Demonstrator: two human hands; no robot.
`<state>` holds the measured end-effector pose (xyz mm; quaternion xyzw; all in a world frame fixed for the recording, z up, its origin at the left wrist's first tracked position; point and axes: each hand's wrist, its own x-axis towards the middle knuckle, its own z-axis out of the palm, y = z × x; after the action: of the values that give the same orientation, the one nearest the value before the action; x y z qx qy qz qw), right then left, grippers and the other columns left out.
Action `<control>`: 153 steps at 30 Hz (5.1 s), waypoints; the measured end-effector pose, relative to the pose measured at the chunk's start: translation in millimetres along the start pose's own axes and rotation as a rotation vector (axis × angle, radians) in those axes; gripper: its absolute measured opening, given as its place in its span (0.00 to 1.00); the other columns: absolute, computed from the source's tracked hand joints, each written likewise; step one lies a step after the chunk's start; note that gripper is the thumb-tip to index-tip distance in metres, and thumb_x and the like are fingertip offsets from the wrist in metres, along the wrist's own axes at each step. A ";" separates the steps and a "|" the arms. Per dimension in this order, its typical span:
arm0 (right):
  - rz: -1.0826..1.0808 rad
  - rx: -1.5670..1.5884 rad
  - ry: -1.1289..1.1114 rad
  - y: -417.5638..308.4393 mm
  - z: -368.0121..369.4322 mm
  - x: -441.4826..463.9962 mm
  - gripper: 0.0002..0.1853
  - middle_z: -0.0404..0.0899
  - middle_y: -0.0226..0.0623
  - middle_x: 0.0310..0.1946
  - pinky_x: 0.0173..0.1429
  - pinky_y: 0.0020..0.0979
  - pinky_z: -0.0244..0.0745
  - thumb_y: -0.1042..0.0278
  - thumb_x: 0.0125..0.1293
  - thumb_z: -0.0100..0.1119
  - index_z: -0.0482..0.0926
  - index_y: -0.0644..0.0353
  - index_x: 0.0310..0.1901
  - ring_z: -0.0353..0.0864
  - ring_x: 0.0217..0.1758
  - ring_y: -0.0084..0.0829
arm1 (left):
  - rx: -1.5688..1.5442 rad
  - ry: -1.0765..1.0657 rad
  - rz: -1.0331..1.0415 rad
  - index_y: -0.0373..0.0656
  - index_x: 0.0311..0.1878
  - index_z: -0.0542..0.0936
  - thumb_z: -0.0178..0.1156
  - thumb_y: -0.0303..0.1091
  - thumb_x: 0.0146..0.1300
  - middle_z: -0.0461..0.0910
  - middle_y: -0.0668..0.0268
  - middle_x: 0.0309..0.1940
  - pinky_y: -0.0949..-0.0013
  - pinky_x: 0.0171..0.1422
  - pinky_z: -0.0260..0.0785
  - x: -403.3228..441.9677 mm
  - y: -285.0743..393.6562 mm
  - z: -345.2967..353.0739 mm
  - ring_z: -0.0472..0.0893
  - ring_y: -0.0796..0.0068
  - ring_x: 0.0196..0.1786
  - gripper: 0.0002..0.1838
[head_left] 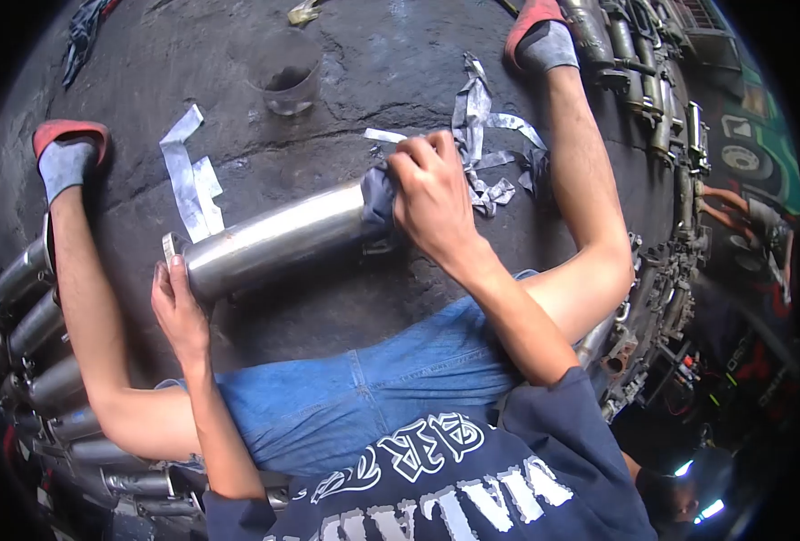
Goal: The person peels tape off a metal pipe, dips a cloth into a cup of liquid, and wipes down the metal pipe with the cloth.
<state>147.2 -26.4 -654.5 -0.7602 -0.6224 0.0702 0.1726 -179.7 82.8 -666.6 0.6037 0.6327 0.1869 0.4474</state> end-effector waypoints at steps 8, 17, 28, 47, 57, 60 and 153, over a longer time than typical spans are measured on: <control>-0.001 -0.105 -0.043 -64.4 33.6 -4.9 0.13 0.77 0.48 0.38 0.55 0.40 0.76 0.77 0.51 0.58 0.81 0.71 0.39 0.74 0.47 0.44 | -0.290 0.161 -0.032 0.35 0.39 0.78 0.54 0.41 0.80 0.76 0.69 0.33 0.74 0.46 0.68 -11.5 0.6 12.5 0.71 0.81 0.38 0.17; -0.144 0.323 -0.023 -131.1 53.4 -28.4 0.24 0.77 0.57 0.57 0.71 0.48 0.69 0.72 0.61 0.53 0.77 0.78 0.58 0.75 0.62 0.55 | -0.396 0.100 -0.026 0.35 0.43 0.80 0.55 0.38 0.79 0.76 0.70 0.36 0.74 0.50 0.69 -6.3 -20.2 7.5 0.73 0.82 0.41 0.14; -0.065 -0.031 -0.060 -95.5 43.1 6.9 0.09 0.75 0.50 0.39 0.48 0.41 0.77 0.76 0.49 0.61 0.81 0.72 0.33 0.75 0.45 0.44 | -0.299 0.165 0.015 0.37 0.33 0.73 0.54 0.37 0.80 0.68 0.74 0.30 0.75 0.44 0.60 -9.7 -8.7 13.6 0.64 0.84 0.38 0.17; -0.086 0.491 -0.151 -182.6 82.0 32.4 0.11 0.77 0.51 0.43 0.57 0.45 0.73 0.73 0.57 0.55 0.80 0.70 0.39 0.74 0.51 0.49 | -0.492 0.116 -0.009 0.39 0.33 0.74 0.53 0.31 0.78 0.70 0.76 0.32 0.78 0.44 0.60 -11.5 -14.1 12.5 0.66 0.87 0.38 0.13; -0.058 0.106 -0.185 -75.9 33.4 8.3 0.23 0.78 0.51 0.56 0.67 0.49 0.71 0.79 0.55 0.59 0.80 0.67 0.55 0.74 0.60 0.52 | -0.588 0.131 -0.105 0.43 0.32 0.75 0.57 0.33 0.77 0.70 0.77 0.29 0.77 0.40 0.57 -2.8 -4.1 12.3 0.65 0.88 0.36 0.13; -0.175 0.308 -0.039 -151.7 69.7 14.2 0.26 0.76 0.53 0.59 0.68 0.49 0.70 0.77 0.56 0.59 0.77 0.70 0.60 0.73 0.61 0.52 | -0.636 0.142 -0.162 0.43 0.32 0.76 0.57 0.34 0.78 0.73 0.75 0.31 0.77 0.42 0.60 8.1 8.1 15.0 0.67 0.88 0.37 0.14; -0.255 0.761 -0.093 -189.2 62.5 27.9 0.16 0.79 0.42 0.37 0.44 0.37 0.79 0.89 0.53 0.64 0.86 0.63 0.44 0.83 0.41 0.41 | -0.732 -0.219 -0.163 0.48 0.35 0.77 0.30 0.73 0.77 0.74 0.76 0.31 0.76 0.42 0.60 5.8 -24.6 -18.6 0.70 0.85 0.35 0.39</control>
<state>-41.3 43.0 -643.4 -0.5546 -0.6486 0.3080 0.4206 -208.4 88.9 -677.8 0.3684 0.5187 0.2987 0.7113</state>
